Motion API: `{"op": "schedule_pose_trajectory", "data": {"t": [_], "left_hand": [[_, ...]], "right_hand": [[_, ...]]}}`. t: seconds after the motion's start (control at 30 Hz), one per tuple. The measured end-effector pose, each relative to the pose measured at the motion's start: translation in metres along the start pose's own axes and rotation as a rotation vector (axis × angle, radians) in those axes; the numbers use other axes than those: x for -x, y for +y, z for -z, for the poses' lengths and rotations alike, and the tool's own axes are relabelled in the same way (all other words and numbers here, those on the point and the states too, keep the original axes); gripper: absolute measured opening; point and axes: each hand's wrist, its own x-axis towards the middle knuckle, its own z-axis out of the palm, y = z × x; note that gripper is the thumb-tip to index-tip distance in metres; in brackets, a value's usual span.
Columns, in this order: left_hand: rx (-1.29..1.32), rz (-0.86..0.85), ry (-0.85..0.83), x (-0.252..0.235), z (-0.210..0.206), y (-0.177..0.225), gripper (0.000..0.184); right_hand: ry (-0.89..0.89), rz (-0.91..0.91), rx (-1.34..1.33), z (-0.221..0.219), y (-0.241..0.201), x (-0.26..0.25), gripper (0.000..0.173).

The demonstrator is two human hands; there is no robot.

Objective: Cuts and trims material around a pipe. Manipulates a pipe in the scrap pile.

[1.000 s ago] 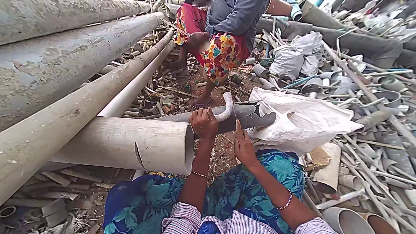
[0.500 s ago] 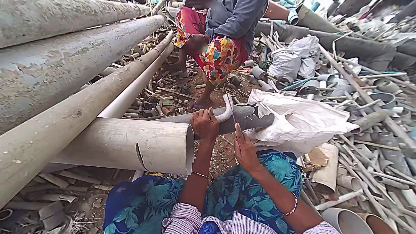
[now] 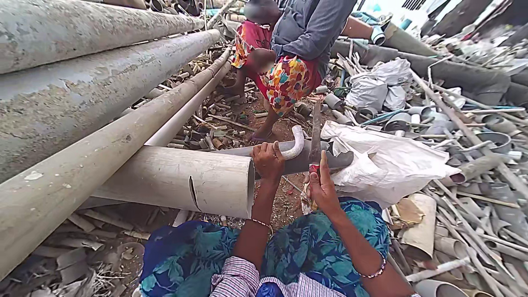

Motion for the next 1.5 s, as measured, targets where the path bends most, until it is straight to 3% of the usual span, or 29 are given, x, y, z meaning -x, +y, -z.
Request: {"op": "schedule_pose_trajectory", "data": {"t": [0.13, 0.27, 0.4, 0.53, 0.7, 0.83, 0.97, 1.1, 1.2, 1.33, 1.5], "left_hand": [[0.007, 0.002, -0.007, 0.002, 0.001, 0.002, 0.045], [0.015, 0.014, -0.020, 0.002, 0.001, 0.001, 0.043], [0.010, 0.006, -0.015, 0.002, 0.000, -0.001, 0.044], [0.001, 0.008, -0.035, 0.003, 0.002, -0.001, 0.046], [-0.016, -0.005, -0.061, 0.004, 0.003, -0.004, 0.047], [-0.016, -0.017, -0.061, 0.004, 0.002, -0.005, 0.049], [-0.021, -0.001, -0.079, 0.005, 0.003, -0.005, 0.049], [-0.015, -0.002, -0.044, 0.002, 0.000, -0.004, 0.049], [-0.007, -0.023, -0.063, 0.006, 0.004, -0.007, 0.048], [0.001, -0.034, -0.065, 0.005, 0.004, -0.007, 0.047], [-0.003, -0.053, -0.086, 0.004, 0.005, -0.007, 0.048]], "right_hand": [[-0.209, -0.059, 0.009, -0.016, 0.008, 0.018, 0.059], [-0.013, -0.019, -0.017, -0.015, 0.015, 0.010, 0.059], [-0.090, -0.006, -0.007, -0.018, 0.030, 0.011, 0.060], [0.046, 0.051, -0.159, -0.004, 0.023, 0.002, 0.061], [-0.192, -0.014, -0.137, -0.025, 0.037, 0.019, 0.060], [0.051, -0.008, -0.293, -0.015, 0.028, 0.006, 0.062], [-0.203, 0.025, -0.146, -0.018, 0.044, 0.012, 0.060], [-0.003, -0.014, -0.259, -0.018, 0.036, 0.008, 0.061], [-0.120, -0.062, -0.242, -0.022, 0.043, 0.014, 0.061], [-0.008, -0.021, -0.322, -0.011, 0.043, 0.009, 0.063], [-0.251, 0.020, -0.192, -0.016, 0.052, 0.012, 0.059]]}}
